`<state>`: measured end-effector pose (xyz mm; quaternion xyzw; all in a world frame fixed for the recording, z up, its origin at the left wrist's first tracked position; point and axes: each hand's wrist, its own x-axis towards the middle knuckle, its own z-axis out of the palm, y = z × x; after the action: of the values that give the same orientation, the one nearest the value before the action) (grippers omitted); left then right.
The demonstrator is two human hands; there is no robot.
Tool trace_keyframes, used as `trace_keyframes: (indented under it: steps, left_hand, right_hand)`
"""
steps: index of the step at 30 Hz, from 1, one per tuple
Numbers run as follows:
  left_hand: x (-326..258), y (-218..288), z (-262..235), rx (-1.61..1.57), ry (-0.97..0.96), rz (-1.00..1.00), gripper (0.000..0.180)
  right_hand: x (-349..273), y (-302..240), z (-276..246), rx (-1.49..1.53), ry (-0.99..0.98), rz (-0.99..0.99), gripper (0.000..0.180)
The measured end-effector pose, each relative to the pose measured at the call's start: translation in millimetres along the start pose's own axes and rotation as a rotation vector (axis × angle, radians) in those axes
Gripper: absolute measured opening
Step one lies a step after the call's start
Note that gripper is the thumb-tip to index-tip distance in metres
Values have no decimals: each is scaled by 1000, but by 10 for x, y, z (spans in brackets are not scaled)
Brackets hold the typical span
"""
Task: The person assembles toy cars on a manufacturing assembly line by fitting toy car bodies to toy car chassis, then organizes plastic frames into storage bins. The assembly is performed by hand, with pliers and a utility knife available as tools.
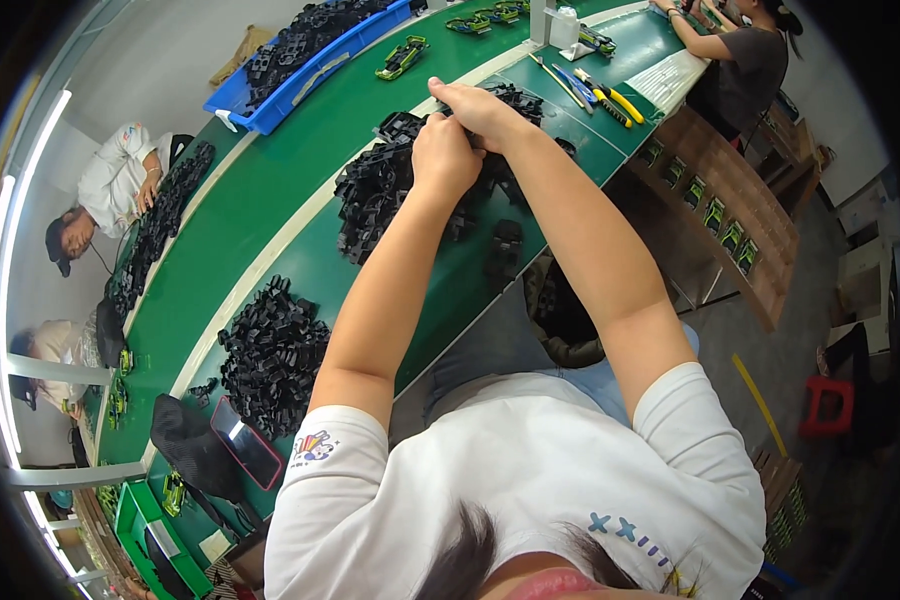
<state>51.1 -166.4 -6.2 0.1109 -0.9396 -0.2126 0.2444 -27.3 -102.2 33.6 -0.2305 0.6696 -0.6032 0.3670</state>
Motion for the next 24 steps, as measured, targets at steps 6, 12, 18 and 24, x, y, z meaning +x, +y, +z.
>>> trace_keyframes:
  steps: [6, 12, 18, 24]
  left_hand:
    - [-26, 101, -58, 373, -73, -176, 32]
    - [-139, 91, -296, 367, 119, 59, 45]
    - [-1060, 627, -88, 163, -193, 690, 25]
    - [-997, 204, -213, 362, -174, 551, 34]
  right_hand:
    - [-388, -296, 38, -316, 148, -236, 62]
    - [-1138, 3, -730, -217, 275, -466, 42]
    - [-1869, 1306, -1430, 0, 426, -130, 33]
    - [-2193, 2686, -1651, 289, 522, 255, 32]
